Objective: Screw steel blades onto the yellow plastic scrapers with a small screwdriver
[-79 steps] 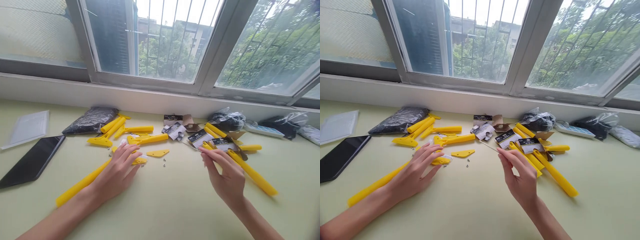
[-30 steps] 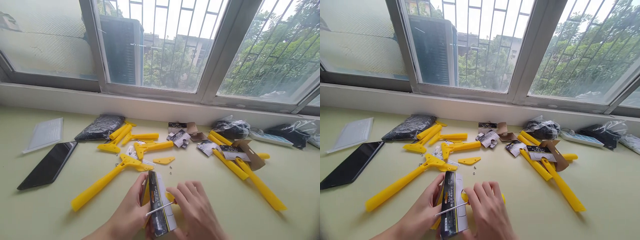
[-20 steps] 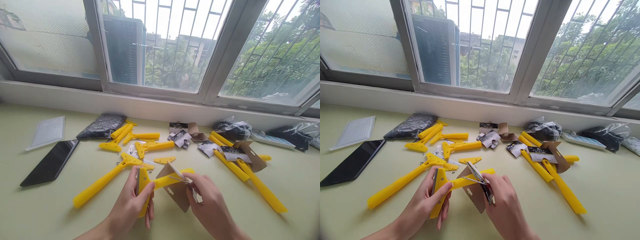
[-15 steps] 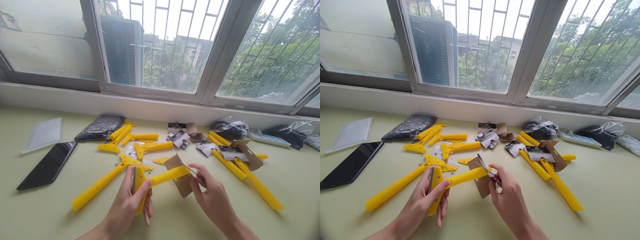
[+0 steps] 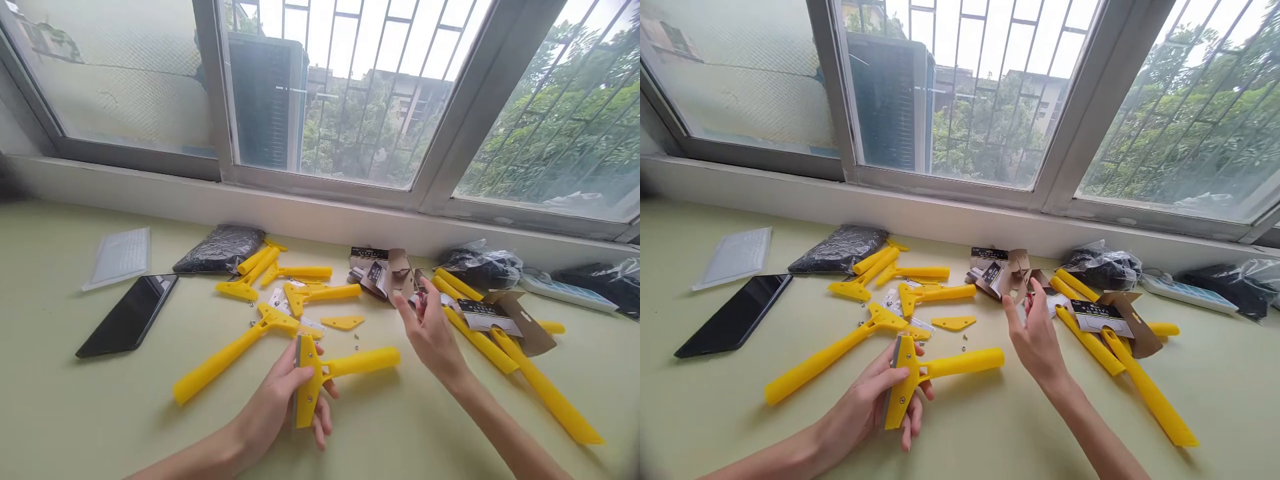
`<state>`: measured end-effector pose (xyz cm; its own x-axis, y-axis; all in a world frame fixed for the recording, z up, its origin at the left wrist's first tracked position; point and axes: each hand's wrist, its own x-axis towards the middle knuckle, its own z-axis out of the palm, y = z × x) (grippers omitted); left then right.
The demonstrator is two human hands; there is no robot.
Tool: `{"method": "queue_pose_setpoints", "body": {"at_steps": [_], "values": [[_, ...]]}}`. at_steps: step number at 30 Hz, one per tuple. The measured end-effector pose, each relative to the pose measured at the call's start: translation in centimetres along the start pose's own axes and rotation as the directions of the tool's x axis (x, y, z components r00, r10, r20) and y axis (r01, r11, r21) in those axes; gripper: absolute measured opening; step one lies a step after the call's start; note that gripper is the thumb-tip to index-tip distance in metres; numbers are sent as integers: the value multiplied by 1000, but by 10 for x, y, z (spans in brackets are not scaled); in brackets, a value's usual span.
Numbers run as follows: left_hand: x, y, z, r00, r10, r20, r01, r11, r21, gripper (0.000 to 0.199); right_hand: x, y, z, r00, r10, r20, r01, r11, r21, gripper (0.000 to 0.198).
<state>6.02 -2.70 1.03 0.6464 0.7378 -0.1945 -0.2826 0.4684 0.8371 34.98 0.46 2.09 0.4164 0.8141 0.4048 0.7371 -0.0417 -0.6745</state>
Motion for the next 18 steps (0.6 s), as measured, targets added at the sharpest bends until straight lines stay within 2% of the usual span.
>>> {"method": "queue_pose_setpoints", "body": {"at_steps": [2,3,5,7,9,12,14,18], "values": [[-1,0,-2,999,-5,51,6,1000,-20,30,-28,-12,3,984,-176,34,174,983,60,51],[-1,0,-2,998,1,70,0,1000,-14,33,-43,-18,1,954,-293,64,286,953,102,44],[-2,0,-2,996,21,86,-23,1000,19,39,-70,-33,-5,856,-506,110,475,852,220,40],[-4,0,-1,995,43,89,-48,997,56,45,-89,-47,-11,763,-637,113,577,749,324,44],[-6,0,1,994,69,84,-77,993,92,47,-102,-58,-16,741,-668,76,608,714,348,43],[-8,-3,3,993,108,56,-115,981,155,41,-111,-64,-19,751,-660,-4,637,724,265,38],[-9,-5,4,991,127,37,-132,970,206,35,-115,-62,-20,741,-671,-39,663,721,202,36],[-11,-8,6,988,151,33,-154,944,290,32,-122,-59,-22,683,-728,-52,727,672,143,27]]}}
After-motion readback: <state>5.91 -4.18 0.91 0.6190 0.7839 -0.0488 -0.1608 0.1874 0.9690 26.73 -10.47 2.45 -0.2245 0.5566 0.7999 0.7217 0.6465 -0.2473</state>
